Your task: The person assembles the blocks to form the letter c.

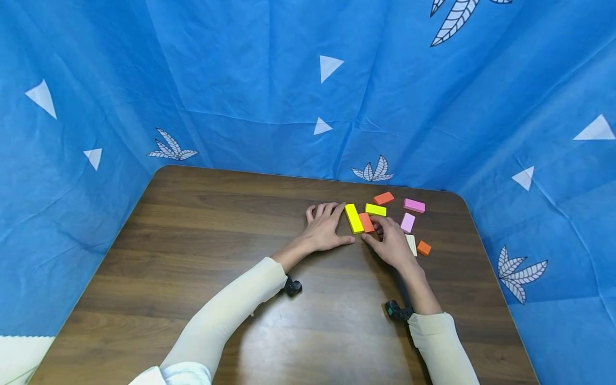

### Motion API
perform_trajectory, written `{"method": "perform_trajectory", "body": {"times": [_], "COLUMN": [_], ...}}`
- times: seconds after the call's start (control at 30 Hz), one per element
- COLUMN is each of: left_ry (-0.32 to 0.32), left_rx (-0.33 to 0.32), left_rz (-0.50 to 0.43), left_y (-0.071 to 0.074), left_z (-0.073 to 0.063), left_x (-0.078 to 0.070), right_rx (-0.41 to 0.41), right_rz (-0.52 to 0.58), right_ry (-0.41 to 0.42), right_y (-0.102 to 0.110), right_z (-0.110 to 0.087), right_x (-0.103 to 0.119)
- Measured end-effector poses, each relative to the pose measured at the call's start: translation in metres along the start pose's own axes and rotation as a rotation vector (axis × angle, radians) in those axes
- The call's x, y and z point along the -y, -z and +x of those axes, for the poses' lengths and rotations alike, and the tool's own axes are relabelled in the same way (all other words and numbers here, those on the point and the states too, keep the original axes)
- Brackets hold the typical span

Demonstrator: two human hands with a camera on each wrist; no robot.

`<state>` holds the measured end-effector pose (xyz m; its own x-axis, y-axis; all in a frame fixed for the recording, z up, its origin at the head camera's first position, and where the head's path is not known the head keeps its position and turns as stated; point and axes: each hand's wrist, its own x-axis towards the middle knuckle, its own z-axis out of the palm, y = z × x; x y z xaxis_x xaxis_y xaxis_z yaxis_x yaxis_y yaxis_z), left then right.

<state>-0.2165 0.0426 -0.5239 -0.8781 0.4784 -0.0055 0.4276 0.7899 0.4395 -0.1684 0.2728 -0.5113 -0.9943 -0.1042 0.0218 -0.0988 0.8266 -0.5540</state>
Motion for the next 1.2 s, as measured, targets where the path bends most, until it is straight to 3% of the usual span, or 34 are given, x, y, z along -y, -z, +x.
{"method": "perform_trajectory", "body": {"times": [0.43,0.93,1.2], "left_ry": [0.008,-0.026,-0.039], "left_rx": [0.028,0.049,0.038], "left_rz": [0.038,-0.037,-0.017], "left_y": [0.002,0.009,0.016], "left_z": [0.02,0.025,0.016], "left_x": [-0.005,-0.002,0.007], "right_rx": [-0.009,-0.045,-0.054], "right_rz": [0.011,-0.054,-0.039], "right_ry": [-0.006,-0.083,-0.089], "right_y": [-0.005,-0.006,-0.007], "right_z": [0.007,0.01,0.011], "right_x": [0.002,0.007,0.01]}}
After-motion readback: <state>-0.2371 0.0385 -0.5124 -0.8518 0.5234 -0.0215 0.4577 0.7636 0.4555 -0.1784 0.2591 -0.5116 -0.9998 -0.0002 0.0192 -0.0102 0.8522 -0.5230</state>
